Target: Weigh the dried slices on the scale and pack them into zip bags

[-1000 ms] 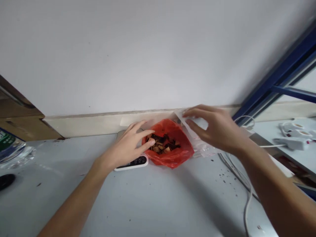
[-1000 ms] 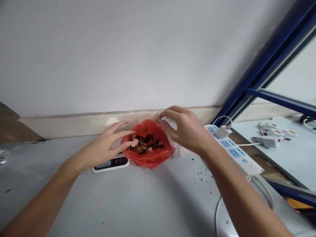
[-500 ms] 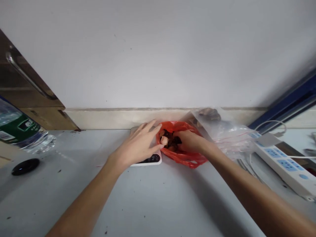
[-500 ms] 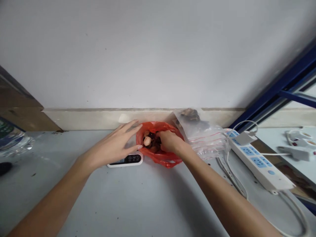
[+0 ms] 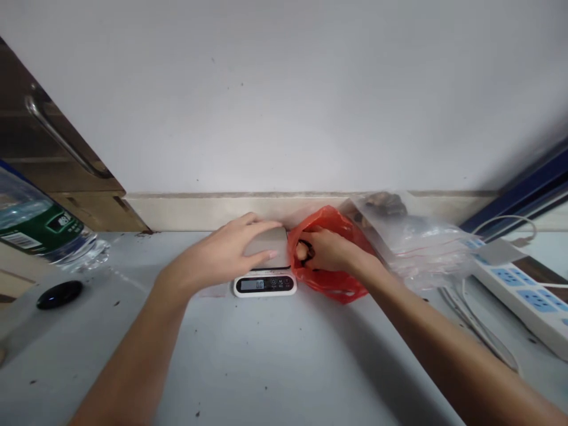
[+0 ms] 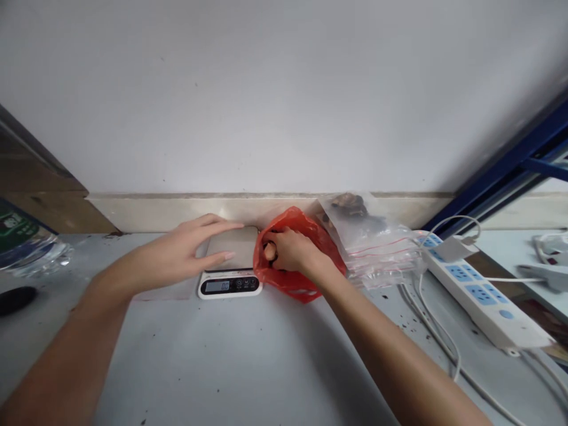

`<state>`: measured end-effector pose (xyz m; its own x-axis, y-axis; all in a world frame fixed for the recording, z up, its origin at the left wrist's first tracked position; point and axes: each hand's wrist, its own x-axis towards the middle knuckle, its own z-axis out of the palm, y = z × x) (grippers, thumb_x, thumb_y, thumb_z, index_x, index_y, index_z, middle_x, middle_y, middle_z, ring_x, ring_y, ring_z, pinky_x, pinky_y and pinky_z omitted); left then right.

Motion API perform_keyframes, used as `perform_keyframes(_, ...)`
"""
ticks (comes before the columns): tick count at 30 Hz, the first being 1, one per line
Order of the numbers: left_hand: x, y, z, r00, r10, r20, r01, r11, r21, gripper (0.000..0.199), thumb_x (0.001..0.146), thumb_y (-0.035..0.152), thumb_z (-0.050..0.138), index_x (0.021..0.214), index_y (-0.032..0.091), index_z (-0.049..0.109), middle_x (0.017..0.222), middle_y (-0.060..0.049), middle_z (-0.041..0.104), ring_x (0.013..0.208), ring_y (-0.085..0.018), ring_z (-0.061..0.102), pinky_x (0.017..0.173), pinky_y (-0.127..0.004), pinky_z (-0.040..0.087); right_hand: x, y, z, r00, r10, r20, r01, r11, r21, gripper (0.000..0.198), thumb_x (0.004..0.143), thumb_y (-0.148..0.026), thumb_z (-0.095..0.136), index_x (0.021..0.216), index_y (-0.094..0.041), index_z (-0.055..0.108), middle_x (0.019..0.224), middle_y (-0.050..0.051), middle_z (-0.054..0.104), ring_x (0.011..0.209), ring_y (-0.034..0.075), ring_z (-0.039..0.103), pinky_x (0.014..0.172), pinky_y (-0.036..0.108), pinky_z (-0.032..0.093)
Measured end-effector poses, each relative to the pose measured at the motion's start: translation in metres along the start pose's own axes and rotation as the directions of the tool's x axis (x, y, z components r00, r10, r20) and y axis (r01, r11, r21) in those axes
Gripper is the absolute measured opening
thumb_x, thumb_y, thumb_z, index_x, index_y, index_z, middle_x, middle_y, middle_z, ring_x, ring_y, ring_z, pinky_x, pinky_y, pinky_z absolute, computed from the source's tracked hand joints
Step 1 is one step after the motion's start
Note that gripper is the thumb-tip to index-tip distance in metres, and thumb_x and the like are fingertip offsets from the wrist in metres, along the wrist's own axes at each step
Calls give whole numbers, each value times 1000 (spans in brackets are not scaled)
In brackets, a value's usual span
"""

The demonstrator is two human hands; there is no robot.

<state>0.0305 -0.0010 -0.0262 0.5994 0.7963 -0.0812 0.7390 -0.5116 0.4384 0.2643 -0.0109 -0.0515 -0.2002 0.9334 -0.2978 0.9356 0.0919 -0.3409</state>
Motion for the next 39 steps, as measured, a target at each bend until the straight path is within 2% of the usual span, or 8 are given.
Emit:
perform_keyframes(8, -8, -26, -22, 912, -311, 266, 285, 949, 135, 61, 91, 61, 48, 137, 27, 67, 122, -10, 78, 104, -30, 74, 88, -38, 56, -5, 13, 0, 996, 30, -83, -25, 998, 61, 26, 78, -3, 57, 85, -20, 76, 90, 7, 80, 81, 23, 73, 67, 29, 50)
perform_keyframes(15, -8, -25, -21, 913, -292, 285, 271, 956, 112, 70, 89, 64, 50, 147, 27, 61, 129, -10, 76, 109, -30, 73, 90, -37, 54, -26, 22, -33, 995, -10, -97, 13, 999, 35, 18, 81, -16, 65, 91, -22, 79, 90, 5, 80, 79, 24, 73, 68, 32, 54)
perform_keyframes(21, -10, -30, -26, 911, -300, 284, 280, 954, 109, 67, 90, 64, 51, 146, 30, 62, 125, -10, 77, 104, -29, 74, 82, -34, 55, -26, -24, -59, 951, -203, -232, 230, 968, 97, 23, 83, -19, 68, 102, -26, 79, 95, 1, 81, 80, 19, 71, 69, 28, 54)
perform_keyframes(24, -11, -33, -28, 901, -318, 295, 296, 948, 119, 67, 89, 62, 51, 147, 31, 61, 121, -10, 78, 98, -28, 74, 78, -33, 55, 0, -56, -46, 971, -193, -145, 208, 973, 99, 38, 82, -9, 65, 113, -26, 79, 102, 3, 80, 76, 17, 71, 64, 25, 51)
perform_keyframes(28, -11, -33, -30, 854, -408, 321, 375, 913, 162, 69, 90, 56, 50, 154, 30, 53, 136, -9, 73, 112, -27, 71, 93, -34, 53, 37, -83, -19, 991, -121, 52, 126, 988, -90, 59, 81, 2, 58, 130, -26, 74, 121, 7, 78, 91, 19, 73, 62, 23, 46)
perform_keyframes(32, -11, -35, -31, 835, -450, 317, 417, 893, 168, 66, 92, 51, 51, 155, 31, 51, 141, -8, 69, 119, -27, 68, 99, -35, 50, 53, -87, -3, 979, -128, 158, 155, 974, -167, 53, 79, 4, 58, 121, -22, 77, 114, 10, 79, 93, 22, 73, 60, 25, 41)
perform_keyframes(36, -9, -44, -27, 782, -493, 382, 428, 870, 247, 66, 80, 49, 69, 141, 25, 60, 136, -11, 70, 112, -28, 70, 90, -34, 52, 49, -82, -5, 967, -152, 206, 192, 963, -188, 48, 81, 0, 58, 117, -24, 77, 101, 8, 79, 85, 21, 72, 57, 26, 39)
perform_keyframes(39, -4, -51, -16, 743, -506, 437, 414, 862, 293, 64, 64, 39, 82, 124, 22, 66, 128, -10, 72, 102, -26, 71, 75, -30, 52, 37, -79, -12, 976, -142, 165, 163, 979, -121, 46, 87, -4, 57, 123, -26, 76, 108, 8, 79, 85, 20, 72, 59, 25, 42)
